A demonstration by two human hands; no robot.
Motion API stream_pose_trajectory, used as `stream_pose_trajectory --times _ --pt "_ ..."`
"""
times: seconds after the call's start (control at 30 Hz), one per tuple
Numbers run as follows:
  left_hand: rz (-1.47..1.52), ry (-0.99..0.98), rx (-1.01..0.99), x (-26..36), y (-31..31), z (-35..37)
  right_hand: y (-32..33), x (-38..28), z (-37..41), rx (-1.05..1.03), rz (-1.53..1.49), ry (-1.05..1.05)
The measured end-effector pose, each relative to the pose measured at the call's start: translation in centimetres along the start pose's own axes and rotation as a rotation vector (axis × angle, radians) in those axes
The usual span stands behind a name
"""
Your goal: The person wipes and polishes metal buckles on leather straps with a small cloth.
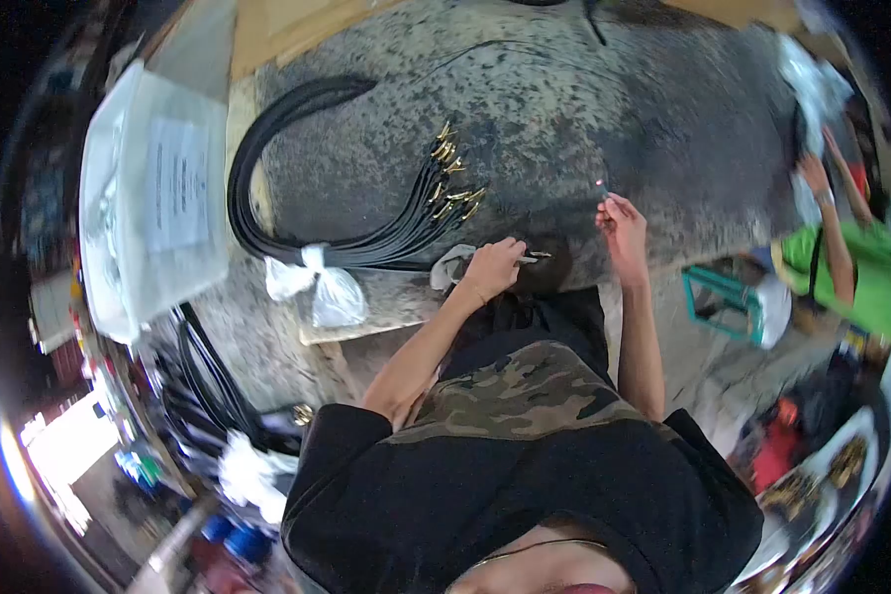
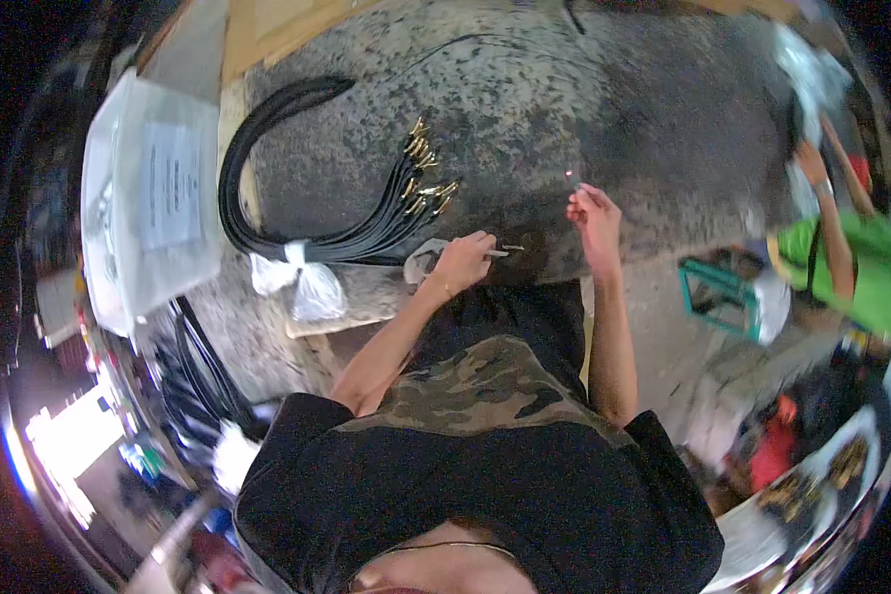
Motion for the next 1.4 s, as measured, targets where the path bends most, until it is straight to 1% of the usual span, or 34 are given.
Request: stream_pose_trajectory --times 0.03,0.07,0.1,0.13,0.17,0.23,0.3,0.33,0.37,0.43,0.47,0.5,0.57,0.6,0.63,0.7,0.73,0.77,0.83,0.87,0.9,0.97,1.0,1.03,1.1,1.13,1.17,1.23,1.27,1.3,1.37,1.4 --pt "0.08 0.104 0.138 0.3 1.4 0.6 -2.1 -0.5 0.1 -0.099 0.028 -0.005" --pt "0.152 0.201 0.276 0.3 2.7 1.1 -3.6 -0.6 0.3 -0.139 0.117 -0.032" --pt "0.157 0.319 0.189 -0.6 -1.2 -1.3 -3.0 1.7 -4.6 -0.133 0.146 -0.176" --pt "0.173 0.377 0.428 -1.6 0.2 -2.8 -5.7 0.3 -6.5 -0.245 0.151 -0.114" --pt "0.202 0.444 0.652 -1.5 1.1 -2.4 -6.3 -0.4 -6.7 -0.339 0.172 -0.067" --pt "0.183 0.514 0.635 0.6 0.8 -0.6 -4.8 0.4 -5.2 -0.302 0.189 -0.168" --pt "0.235 0.55 0.499 0.8 -0.9 0.5 -5.0 1.7 -5.7 -0.291 0.156 -0.189" --pt "0.199 0.518 0.485 1.0 -1.6 0.9 -4.9 2.6 -5.5 -0.326 0.148 -0.204" --pt "0.191 0.521 0.482 0.8 -2.1 1.5 -4.8 3.5 -5.3 -0.357 0.138 -0.217" --pt "0.241 0.384 0.527 1.7 -1.5 0.9 -4.7 4.8 -5.5 -0.379 0.118 -0.205" --pt "0.242 0.306 0.589 1.9 -1.3 1.0 -4.6 5.4 -5.3 -0.397 0.103 -0.198" --pt "0.238 0.308 0.594 1.8 -1.4 1.4 -4.4 6.0 -5.3 -0.403 0.103 -0.198" --pt "0.277 0.319 0.6 1.2 -1.6 1.8 -4.8 5.9 -5.4 -0.436 0.03 -0.132" --pt "0.365 0.432 0.584 0.1 -2.6 2.2 -4.6 5.9 -5.4 -0.398 0.038 -0.106" --pt "0.362 0.427 0.588 0.2 -2.9 2.0 -4.4 6.3 -5.4 -0.401 0.034 -0.101" --pt "0.292 0.422 0.755 0.9 -1.6 2.1 -4.0 6.6 -5.1 -0.418 -0.026 -0.061" --pt "0.191 0.416 0.701 1.3 -1.7 2.5 -3.6 6.5 -4.6 -0.417 -0.029 -0.056" --pt "0.187 0.402 0.716 1.7 -1.2 2.8 -3.1 6.6 -4.2 -0.426 -0.034 -0.039" --pt "-0.178 0.205 0.858 4.4 1.6 3.3 -2.6 6.9 -3.5 -0.457 0.003 0.026" --pt "-0.193 0.231 0.769 3.6 1.5 3.4 -2.1 7.1 -3.6 -0.437 -0.013 0.034" --pt "-0.2 0.227 0.782 3.2 2.1 3.7 -2.0 7.2 -3.6 -0.448 -0.017 0.044" --pt "-0.116 0.206 0.633 2.0 1.5 3.3 -2.3 6.8 -3.6 -0.544 -0.139 0.087" --pt "-0.171 0.137 0.63 2.2 1.7 3.3 -2.4 6.8 -3.6 -0.544 -0.135 0.102" --pt "-0.173 0.13 0.638 2.4 1.7 3.4 -2.5 6.8 -3.3 -0.548 -0.137 0.112" --pt "-0.341 0.273 0.532 1.7 1.0 3.5 -2.5 6.4 -2.9 -0.542 -0.1 0.206" --pt "-0.361 0.148 0.615 2.3 1.1 3.2 -2.4 6.2 -2.9 -0.543 -0.114 0.222" --pt "-0.361 0.138 0.623 2.0 0.6 3.0 -2.2 6.1 -2.8 -0.543 -0.115 0.235" --pt "-0.397 0.015 0.643 3.3 0.1 2.0 -1.1 5.6 -3.4 -0.413 -0.102 0.25" --pt "-0.332 -0.012 0.739 3.9 -0.3 1.6 -0.3 4.6 -3.5 -0.356 -0.116 0.331" --pt "-0.351 -0.016 0.776 4.1 -1.7 0.9 -0.2 3.9 -3.1 -0.361 -0.116 0.342" --pt "-0.333 0.063 0.853 4.8 -3.5 -0.4 0.5 0.9 -2.0 -0.326 -0.235 0.416" --pt "-0.335 0.062 0.856 5.3 -4.1 -0.7 -0.1 0.1 -0.7 -0.351 -0.27 0.436"
Point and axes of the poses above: each hand's wrist, its own z-axis away from the middle knuckle, its own y-axis out of the back of the hand, x = y × z, the point moved 9 cm from there along -z, towards the middle knuckle, and after that the axes turned 12 degrees about x, right-handed, at the moved point
